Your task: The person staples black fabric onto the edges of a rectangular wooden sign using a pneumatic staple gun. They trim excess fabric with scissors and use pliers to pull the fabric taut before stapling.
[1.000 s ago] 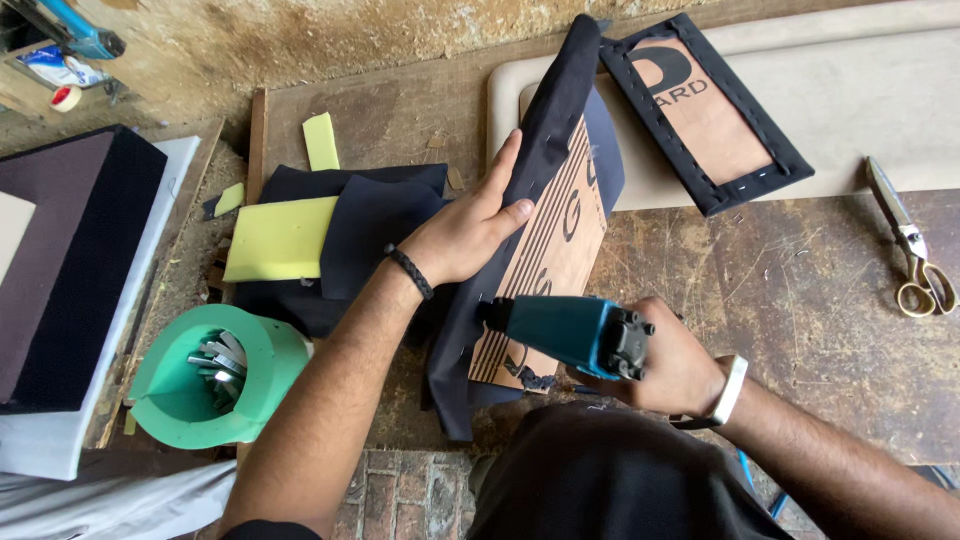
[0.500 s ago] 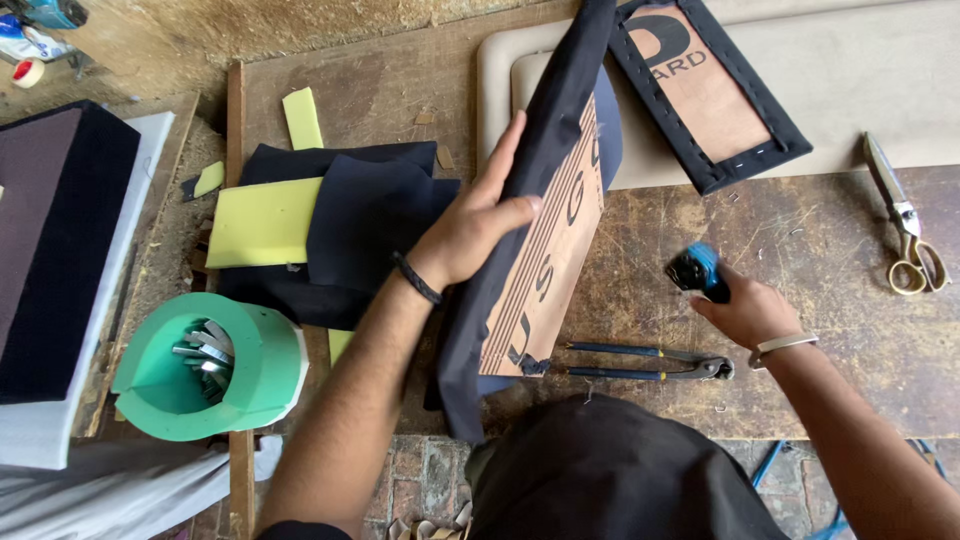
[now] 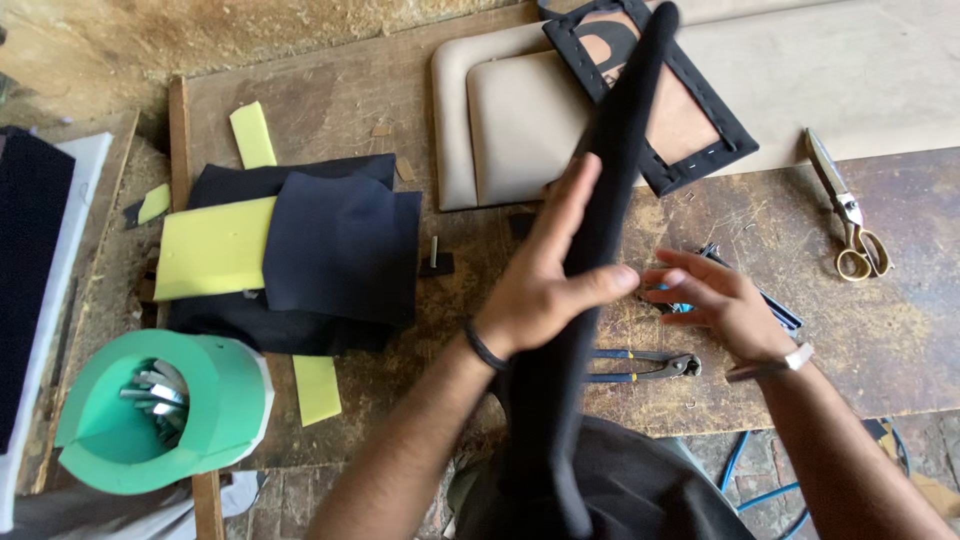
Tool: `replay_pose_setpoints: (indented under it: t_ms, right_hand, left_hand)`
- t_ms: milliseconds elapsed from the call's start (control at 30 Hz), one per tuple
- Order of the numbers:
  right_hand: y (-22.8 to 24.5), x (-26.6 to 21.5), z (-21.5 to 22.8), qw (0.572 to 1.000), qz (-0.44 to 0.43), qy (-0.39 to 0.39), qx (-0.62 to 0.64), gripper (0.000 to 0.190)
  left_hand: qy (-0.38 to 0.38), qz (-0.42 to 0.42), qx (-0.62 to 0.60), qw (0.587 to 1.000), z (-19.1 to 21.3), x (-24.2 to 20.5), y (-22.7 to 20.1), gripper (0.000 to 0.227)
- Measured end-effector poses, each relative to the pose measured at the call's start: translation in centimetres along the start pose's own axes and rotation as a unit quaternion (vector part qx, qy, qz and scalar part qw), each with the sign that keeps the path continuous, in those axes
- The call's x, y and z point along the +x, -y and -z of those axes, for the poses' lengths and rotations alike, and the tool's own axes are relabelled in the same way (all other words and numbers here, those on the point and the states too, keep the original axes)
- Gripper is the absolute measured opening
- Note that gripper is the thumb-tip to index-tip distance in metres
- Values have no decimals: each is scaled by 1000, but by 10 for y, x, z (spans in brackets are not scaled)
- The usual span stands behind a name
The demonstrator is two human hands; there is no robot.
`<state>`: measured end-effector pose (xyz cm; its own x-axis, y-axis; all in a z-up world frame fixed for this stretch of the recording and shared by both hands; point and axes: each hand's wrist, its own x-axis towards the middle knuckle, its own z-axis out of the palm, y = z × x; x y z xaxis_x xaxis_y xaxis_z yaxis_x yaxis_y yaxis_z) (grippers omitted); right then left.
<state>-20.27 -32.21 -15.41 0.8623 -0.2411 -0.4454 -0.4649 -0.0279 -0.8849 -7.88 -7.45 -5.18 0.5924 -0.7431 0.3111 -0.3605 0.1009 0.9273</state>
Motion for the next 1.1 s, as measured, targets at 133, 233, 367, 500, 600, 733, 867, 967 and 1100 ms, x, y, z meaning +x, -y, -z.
replay_pose_setpoints:
  t_ms: [133,233,367,500,600,733,867,967,1100]
  right_hand:
    - [28,-46,-1,961,82,81,250,98]
    - [13,-65,16,985,-25,-59,162,97]
    - [-39,-84,52,965,-90,-130,207,94]
    - [-77,-112,70,985,2,-101,142,93]
    - [-64,-123,92,995,91,-34,14,81]
    - [-41,-37,64,881,355,66,-305,69]
    - [-48,37,-21,703,522,-49,-481,62]
    - [-37,55,-68,716,506,-30,-481,80]
    - [16,40,-97,701,533,-3,-474,69]
  left_hand:
    - [22,-9,10,1000,-50,-17,46,87]
    - [18,27,117,993,-78,-41,111,71]
    - [-77,216,222,948,-75,-81,226,74]
    - [-177,391,26,903,-25,-85,289,78]
    - [-325,225,-339,854,41,-49,253,74]
    - [-231,216,-312,896,169,12,145,70]
    - [-87,306,-203,926,231,18,62,73]
    - [-59,255,-103,960,229,17,29,86]
    - [-1,140,31,990,195,11,15,101]
